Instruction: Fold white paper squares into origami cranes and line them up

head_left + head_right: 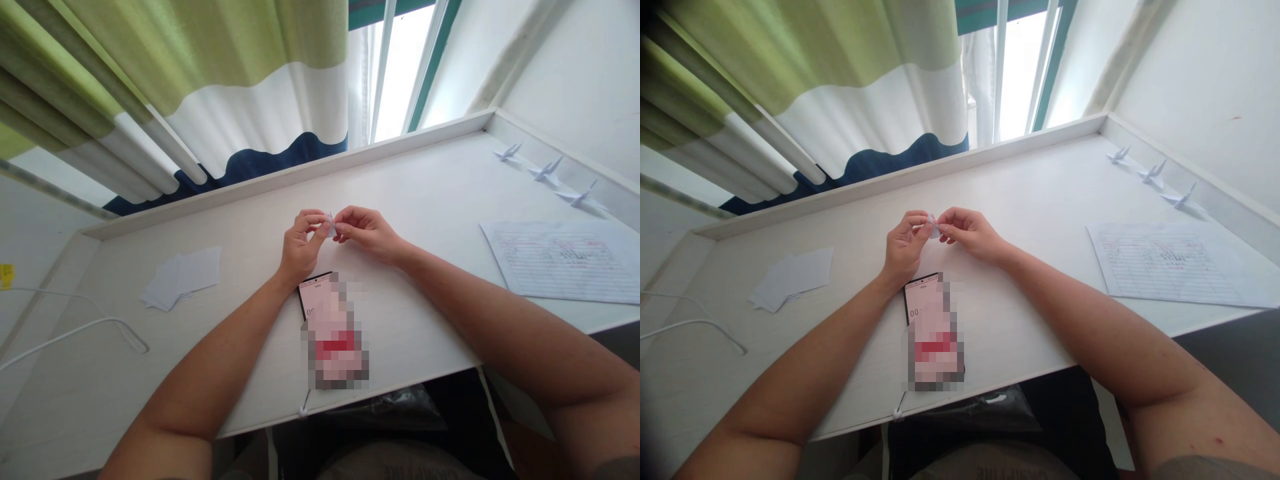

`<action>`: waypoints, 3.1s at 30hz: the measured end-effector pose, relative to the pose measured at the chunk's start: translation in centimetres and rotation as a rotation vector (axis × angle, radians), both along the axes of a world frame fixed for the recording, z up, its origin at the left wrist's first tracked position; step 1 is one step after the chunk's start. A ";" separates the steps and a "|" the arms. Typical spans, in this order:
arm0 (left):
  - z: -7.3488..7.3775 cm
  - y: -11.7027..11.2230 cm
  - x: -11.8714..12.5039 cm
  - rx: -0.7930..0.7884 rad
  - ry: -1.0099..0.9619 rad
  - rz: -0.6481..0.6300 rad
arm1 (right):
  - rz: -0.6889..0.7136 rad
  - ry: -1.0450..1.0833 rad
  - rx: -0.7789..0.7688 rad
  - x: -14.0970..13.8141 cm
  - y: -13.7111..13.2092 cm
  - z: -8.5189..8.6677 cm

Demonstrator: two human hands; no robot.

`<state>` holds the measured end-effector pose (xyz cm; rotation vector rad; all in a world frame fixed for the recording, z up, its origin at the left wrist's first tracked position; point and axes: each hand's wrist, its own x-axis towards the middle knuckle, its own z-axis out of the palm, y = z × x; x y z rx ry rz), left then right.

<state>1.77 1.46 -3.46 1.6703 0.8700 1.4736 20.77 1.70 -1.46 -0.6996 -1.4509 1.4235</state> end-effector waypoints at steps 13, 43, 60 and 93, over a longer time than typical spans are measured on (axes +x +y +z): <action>0.6 -0.4 0.4 -0.007 -0.080 -0.052 | 0.042 0.045 -0.059 0.1 -0.1 0.2; 1.1 -0.7 0.7 -0.025 -0.032 0.013 | -0.028 0.007 -0.045 -0.9 -0.9 0.3; 0.6 -0.5 0.8 -0.073 -0.074 0.085 | -0.031 -0.074 -0.036 -0.5 -0.6 0.1; 0.4 -0.5 0.8 -0.212 -0.146 -0.021 | -0.209 -0.086 0.088 -0.2 0.1 -0.6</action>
